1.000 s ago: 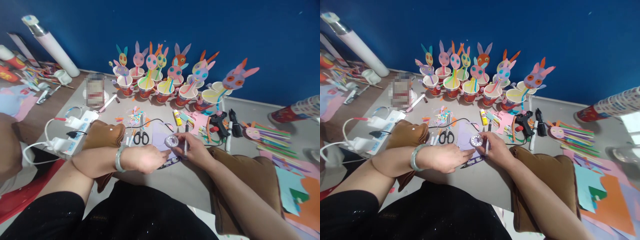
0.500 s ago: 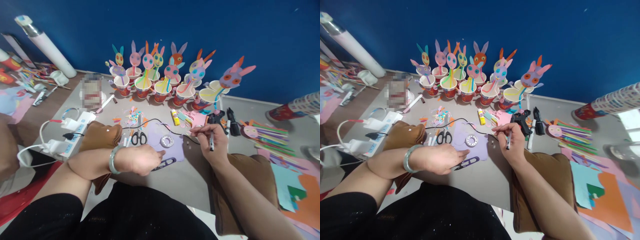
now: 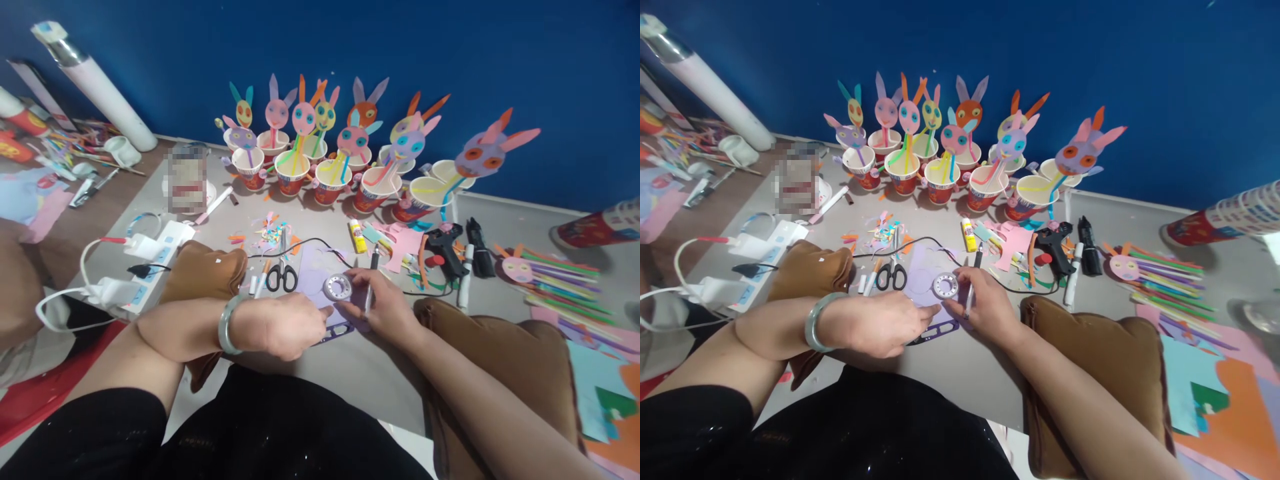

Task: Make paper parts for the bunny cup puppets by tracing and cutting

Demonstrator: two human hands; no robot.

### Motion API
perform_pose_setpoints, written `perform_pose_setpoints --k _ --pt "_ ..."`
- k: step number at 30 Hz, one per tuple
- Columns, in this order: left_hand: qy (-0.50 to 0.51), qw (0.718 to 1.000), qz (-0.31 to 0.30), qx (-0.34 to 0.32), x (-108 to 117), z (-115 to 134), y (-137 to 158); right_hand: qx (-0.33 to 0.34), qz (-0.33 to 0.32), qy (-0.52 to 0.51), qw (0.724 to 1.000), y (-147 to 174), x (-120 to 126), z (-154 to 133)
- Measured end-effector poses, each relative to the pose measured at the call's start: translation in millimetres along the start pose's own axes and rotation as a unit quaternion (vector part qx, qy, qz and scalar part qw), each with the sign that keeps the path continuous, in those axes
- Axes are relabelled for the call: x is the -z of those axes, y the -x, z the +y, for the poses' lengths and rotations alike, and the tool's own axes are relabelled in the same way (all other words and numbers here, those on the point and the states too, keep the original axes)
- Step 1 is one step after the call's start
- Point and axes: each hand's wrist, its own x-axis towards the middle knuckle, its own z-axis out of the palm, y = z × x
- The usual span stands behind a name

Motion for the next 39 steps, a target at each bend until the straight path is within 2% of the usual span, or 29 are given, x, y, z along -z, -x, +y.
perform_pose_setpoints --k 5,10,14,25,28,32,34,36,39 --pt "-0.008 1.0 0.003 0.005 3 3 3 0.086 0.013 0.053 0.995 1 -7 6" --pt "-0.006 1.0 -0.014 0.009 6 5 3 0.113 0.023 0.069 0.991 3 -5 7" --pt "-0.031 0.999 -0.013 0.006 1 6 2 0.113 0.025 0.069 0.991 4 -6 7" --pt "-0.014 0.999 0.037 -0.003 -10 2 -2 0.101 0.02 0.054 0.993 0 -6 2" --pt "-0.009 0.998 0.066 -0.011 -13 2 0 0.101 0.021 0.057 0.993 0 -6 1" --pt "-0.006 0.99 0.134 -0.033 -10 3 7 0.106 0.026 0.063 0.992 0 -6 2" --pt "-0.024 0.99 0.136 -0.04 -6 4 10 0.111 0.024 0.063 0.992 0 -5 3" --pt "-0.04 0.99 0.134 -0.034 -3 5 10 0.116 0.019 0.061 0.991 -1 -5 5" --pt "-0.046 0.985 0.165 0.001 -7 3 6 0.119 0.016 0.059 0.991 -1 -5 8"
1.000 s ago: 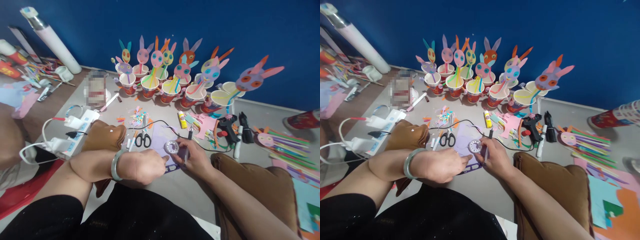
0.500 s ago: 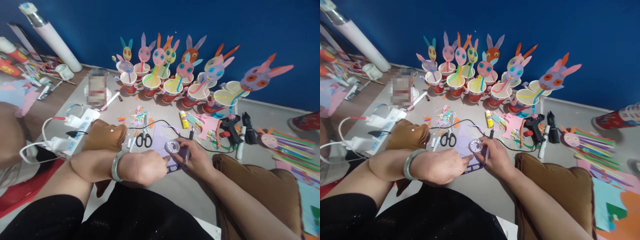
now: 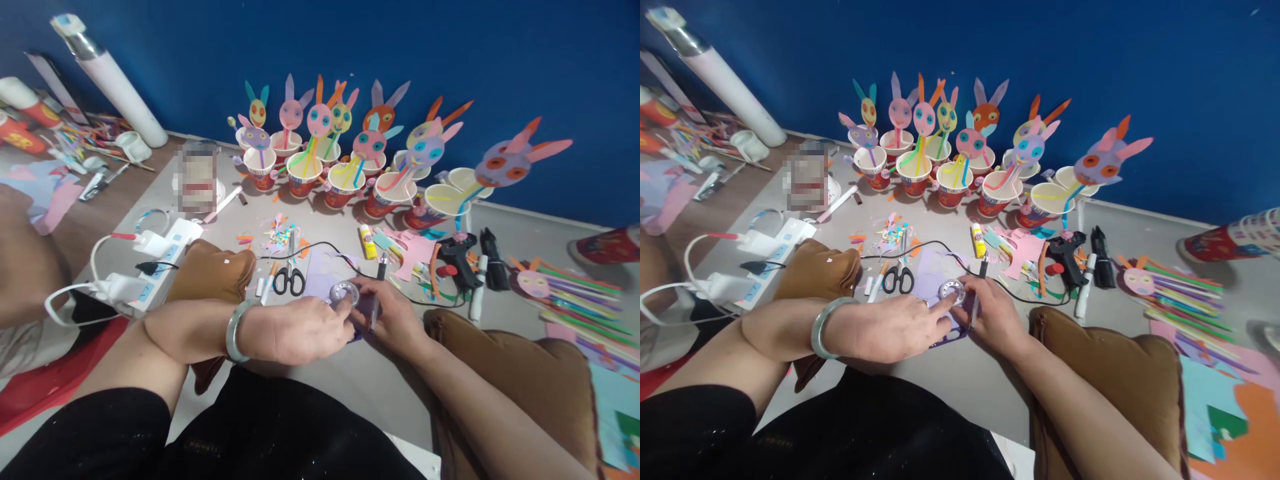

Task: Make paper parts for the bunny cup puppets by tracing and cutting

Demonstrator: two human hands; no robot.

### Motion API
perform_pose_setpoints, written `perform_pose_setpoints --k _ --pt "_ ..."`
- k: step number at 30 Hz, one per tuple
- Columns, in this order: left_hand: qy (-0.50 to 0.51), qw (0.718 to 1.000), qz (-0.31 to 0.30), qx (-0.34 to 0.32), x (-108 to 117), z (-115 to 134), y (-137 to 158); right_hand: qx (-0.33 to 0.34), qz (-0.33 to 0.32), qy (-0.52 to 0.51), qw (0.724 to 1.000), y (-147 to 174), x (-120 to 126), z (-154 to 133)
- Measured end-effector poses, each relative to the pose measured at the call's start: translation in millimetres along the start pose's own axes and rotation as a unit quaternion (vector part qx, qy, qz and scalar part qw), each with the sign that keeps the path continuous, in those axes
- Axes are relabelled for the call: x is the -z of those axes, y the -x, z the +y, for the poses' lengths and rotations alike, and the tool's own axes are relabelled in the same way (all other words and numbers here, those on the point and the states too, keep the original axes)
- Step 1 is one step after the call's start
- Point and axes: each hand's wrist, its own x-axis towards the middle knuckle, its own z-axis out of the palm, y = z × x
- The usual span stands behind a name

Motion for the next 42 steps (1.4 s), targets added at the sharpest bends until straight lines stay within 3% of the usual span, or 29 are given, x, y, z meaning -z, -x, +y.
perform_pose_setpoints --k 8,12,18,21,26,30,36,42 --pt "-0.036 0.997 -0.048 0.056 -13 -1 -6 -0.01 -0.026 -0.011 1.0 -1 4 1" --pt "-0.011 0.996 -0.056 0.062 -6 -2 -9 -0.023 -0.059 -0.044 0.997 -5 22 -3" --pt "0.032 0.99 -0.119 0.066 3 -4 -12 -0.119 -0.012 -0.102 0.988 -27 54 -16" --pt "0.046 0.991 -0.109 0.069 4 -5 -12 -0.127 -0.055 -0.127 0.982 -48 60 -22" --pt "0.037 0.994 -0.088 0.056 1 -6 -10 -0.154 -0.145 -0.167 0.963 -87 52 -20" --pt "0.053 0.996 -0.052 0.05 -4 -8 -10 -0.115 -0.234 -0.162 0.952 -104 42 -15" --pt "0.058 0.995 -0.063 0.049 -2 -8 -12 -0.054 -0.237 -0.097 0.965 -104 28 -10" --pt "0.052 0.994 -0.071 0.058 2 -8 -13 -0.059 -0.274 -0.116 0.953 -104 19 -9"
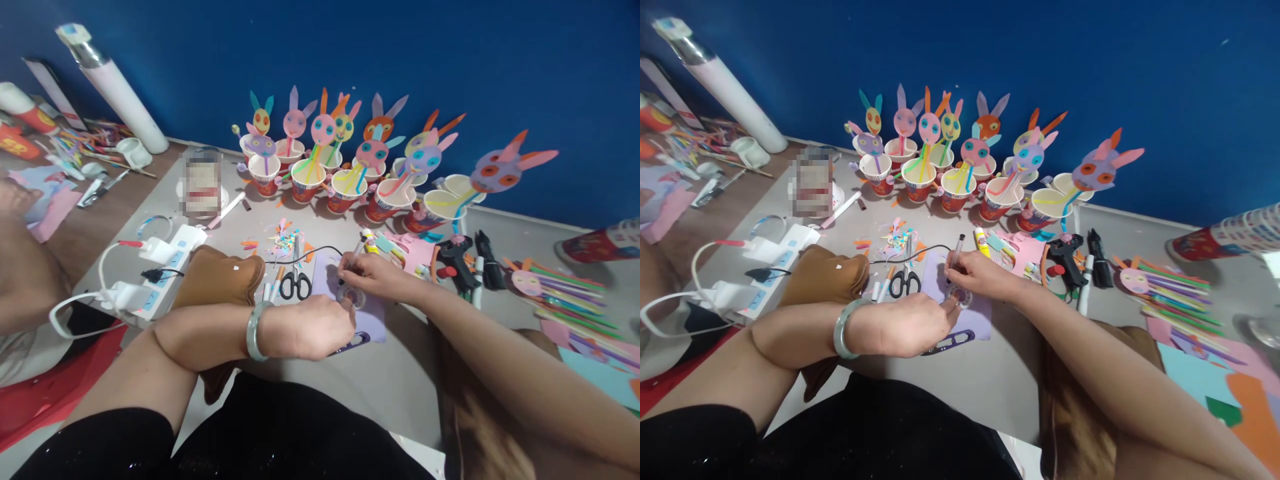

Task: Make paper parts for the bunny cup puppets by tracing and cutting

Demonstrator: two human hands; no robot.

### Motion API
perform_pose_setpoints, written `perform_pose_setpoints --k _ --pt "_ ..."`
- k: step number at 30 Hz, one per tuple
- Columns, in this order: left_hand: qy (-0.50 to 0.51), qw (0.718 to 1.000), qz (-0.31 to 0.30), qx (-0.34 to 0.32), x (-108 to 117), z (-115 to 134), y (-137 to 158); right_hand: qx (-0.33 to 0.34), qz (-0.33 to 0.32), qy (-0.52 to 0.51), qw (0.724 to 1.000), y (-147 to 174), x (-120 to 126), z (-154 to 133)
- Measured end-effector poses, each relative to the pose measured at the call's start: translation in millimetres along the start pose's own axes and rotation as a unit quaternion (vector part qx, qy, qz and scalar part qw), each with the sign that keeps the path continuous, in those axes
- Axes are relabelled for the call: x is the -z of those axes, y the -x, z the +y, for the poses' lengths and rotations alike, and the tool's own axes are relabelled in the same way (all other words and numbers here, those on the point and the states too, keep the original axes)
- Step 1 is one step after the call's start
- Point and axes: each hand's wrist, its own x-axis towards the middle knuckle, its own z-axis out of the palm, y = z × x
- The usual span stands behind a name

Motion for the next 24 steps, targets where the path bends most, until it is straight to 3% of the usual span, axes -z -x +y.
perform_pose_setpoints --k 9,24 --pt "0.0 0.999 0.043 -0.007 -14 -3 -2 0.002 -0.005 -0.016 1.0 -3 -2 -1" --pt "0.012 0.999 0.045 -0.01 -17 -6 -1 -0.077 0.088 -0.018 0.993 20 3 17"
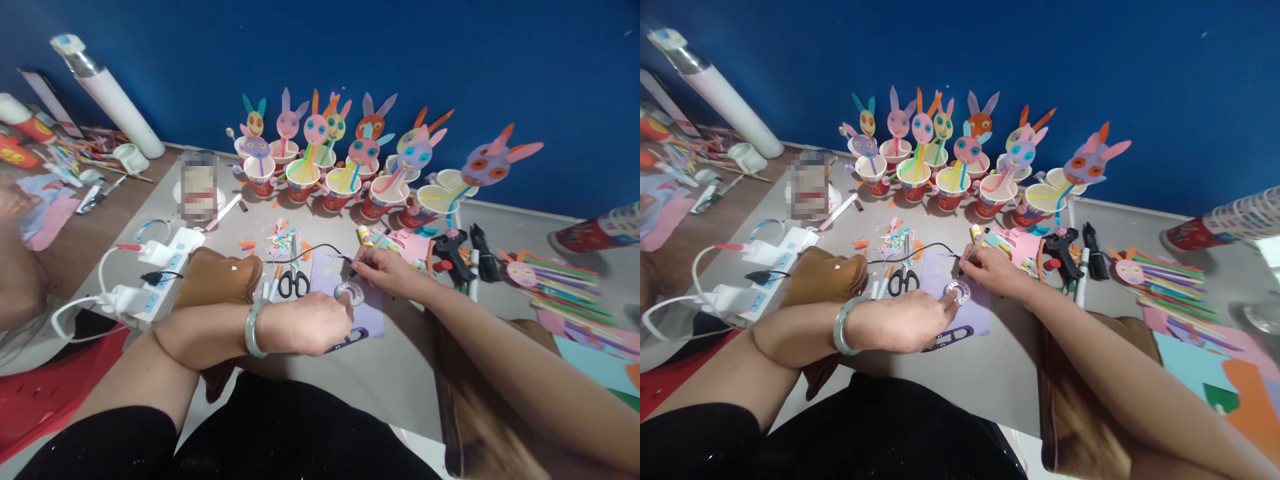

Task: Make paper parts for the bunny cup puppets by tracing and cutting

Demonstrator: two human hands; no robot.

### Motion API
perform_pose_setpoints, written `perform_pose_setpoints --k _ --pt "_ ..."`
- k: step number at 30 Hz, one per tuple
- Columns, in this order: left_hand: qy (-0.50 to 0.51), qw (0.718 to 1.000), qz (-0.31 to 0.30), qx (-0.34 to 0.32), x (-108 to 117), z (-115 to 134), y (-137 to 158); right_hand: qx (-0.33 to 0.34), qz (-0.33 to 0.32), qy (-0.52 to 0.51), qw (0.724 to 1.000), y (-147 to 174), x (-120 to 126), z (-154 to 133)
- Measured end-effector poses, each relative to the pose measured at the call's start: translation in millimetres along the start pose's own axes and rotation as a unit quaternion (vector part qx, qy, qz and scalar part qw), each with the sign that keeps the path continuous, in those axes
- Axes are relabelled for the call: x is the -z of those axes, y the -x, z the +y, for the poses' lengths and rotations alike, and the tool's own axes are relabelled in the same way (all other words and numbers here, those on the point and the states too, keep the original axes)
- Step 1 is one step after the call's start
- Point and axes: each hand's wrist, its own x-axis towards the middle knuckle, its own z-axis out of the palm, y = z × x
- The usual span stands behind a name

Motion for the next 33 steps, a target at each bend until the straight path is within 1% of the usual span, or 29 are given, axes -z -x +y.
perform_pose_setpoints --k 5,12,14,19,22,28,33 --pt "-0.005 1.0 -0.004 -0.006 2 0 0 -0.036 0.053 -0.052 0.997 21 -6 6" --pt "-0.01 1.0 -0.024 -0.002 14 2 2 -0.045 0.151 -0.036 0.987 56 -22 3" --pt "-0.007 1.0 -0.028 -0.005 15 2 3 -0.041 0.174 -0.017 0.984 64 -28 2" --pt "0.007 1.0 -0.019 -0.003 11 -2 2 0.0 0.224 0.075 0.972 80 -47 3" --pt "0.012 1.0 -0.008 -0.006 11 -2 2 0.024 0.237 0.096 0.967 87 -58 3" --pt "0.022 0.998 -0.046 0.025 20 -2 3 0.045 0.235 0.092 0.967 100 -75 -2" --pt "0.051 0.998 -0.043 0.014 20 -8 3 0.092 0.239 0.116 0.96 102 -85 -4"
